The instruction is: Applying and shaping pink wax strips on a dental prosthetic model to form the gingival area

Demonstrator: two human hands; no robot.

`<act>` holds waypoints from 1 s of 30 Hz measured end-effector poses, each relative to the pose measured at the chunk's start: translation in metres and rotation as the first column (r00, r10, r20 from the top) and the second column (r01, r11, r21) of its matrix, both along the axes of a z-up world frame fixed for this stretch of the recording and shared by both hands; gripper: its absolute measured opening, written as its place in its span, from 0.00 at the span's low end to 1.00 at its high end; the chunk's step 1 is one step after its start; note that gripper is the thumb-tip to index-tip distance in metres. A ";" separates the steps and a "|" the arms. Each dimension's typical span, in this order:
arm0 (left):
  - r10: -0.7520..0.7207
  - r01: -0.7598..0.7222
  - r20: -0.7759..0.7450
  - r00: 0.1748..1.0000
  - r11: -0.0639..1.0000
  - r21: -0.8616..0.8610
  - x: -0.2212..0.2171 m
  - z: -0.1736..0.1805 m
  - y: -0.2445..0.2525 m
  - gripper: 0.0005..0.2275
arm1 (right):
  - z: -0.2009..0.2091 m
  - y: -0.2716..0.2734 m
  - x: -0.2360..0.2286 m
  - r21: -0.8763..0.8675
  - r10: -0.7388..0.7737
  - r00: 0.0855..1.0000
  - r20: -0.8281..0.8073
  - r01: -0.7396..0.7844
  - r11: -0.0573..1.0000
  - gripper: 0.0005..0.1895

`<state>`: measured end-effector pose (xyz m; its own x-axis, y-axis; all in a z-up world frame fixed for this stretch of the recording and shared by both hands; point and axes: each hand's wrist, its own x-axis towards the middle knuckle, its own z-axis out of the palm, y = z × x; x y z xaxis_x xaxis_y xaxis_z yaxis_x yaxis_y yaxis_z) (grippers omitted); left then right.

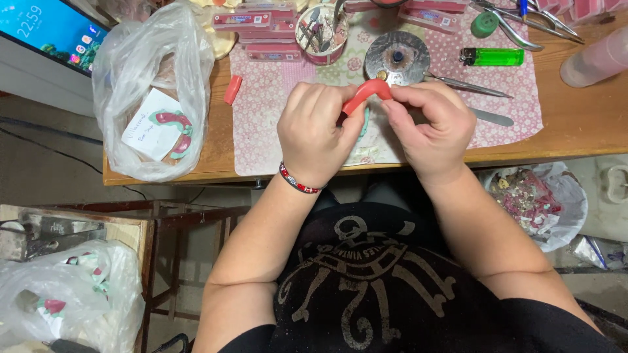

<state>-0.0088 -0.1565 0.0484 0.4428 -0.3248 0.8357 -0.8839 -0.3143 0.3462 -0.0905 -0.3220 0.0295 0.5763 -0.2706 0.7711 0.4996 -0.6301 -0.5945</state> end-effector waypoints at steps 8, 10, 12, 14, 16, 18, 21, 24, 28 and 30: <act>-0.032 0.030 -0.056 0.998 0.999 -0.033 -0.003 0.000 0.000 0.05 | -0.001 0.000 0.000 -0.024 -0.015 0.999 0.038 0.016 1.000 0.10; -0.037 0.035 -0.067 0.997 0.999 -0.030 -0.006 0.000 0.000 0.05 | -0.003 0.000 0.000 -0.027 -0.018 0.999 0.038 0.019 0.999 0.09; -0.005 0.005 -0.061 0.998 1.000 0.001 -0.008 0.002 0.000 0.06 | -0.007 -0.001 0.000 -0.033 -0.041 0.998 0.048 0.043 0.999 0.09; -0.001 0.002 -0.049 0.999 1.000 0.016 -0.013 0.011 0.000 0.07 | -0.009 -0.002 0.000 -0.041 -0.052 0.997 0.053 0.054 0.998 0.09; 0.004 -0.003 -0.034 0.999 1.000 0.030 -0.014 0.011 0.000 0.07 | -0.009 -0.002 0.000 -0.049 -0.060 0.996 0.060 0.063 0.997 0.09; 0.037 -0.038 0.022 0.999 0.998 0.057 -0.011 0.002 0.000 0.05 | -0.010 -0.002 -0.002 -0.061 -0.042 0.997 0.071 0.047 0.997 0.10; 0.064 -0.069 0.062 0.996 0.994 0.082 -0.009 0.000 0.000 0.06 | -0.007 0.001 -0.001 -0.065 -0.040 0.997 0.065 0.044 0.997 0.09; 0.051 -0.054 0.041 0.998 0.996 0.071 -0.008 -0.003 -0.003 0.06 | -0.006 0.002 -0.002 -0.060 -0.027 0.997 0.071 0.031 0.998 0.08; 0.001 0.000 -0.014 1.000 0.999 0.049 -0.009 0.001 -0.003 0.06 | -0.007 0.002 -0.001 -0.052 -0.025 0.998 0.061 0.029 0.998 0.08; -0.010 0.011 -0.026 1.000 0.999 0.050 -0.009 0.001 -0.003 0.06 | -0.006 0.002 -0.001 -0.038 -0.006 0.998 0.056 0.008 0.999 0.09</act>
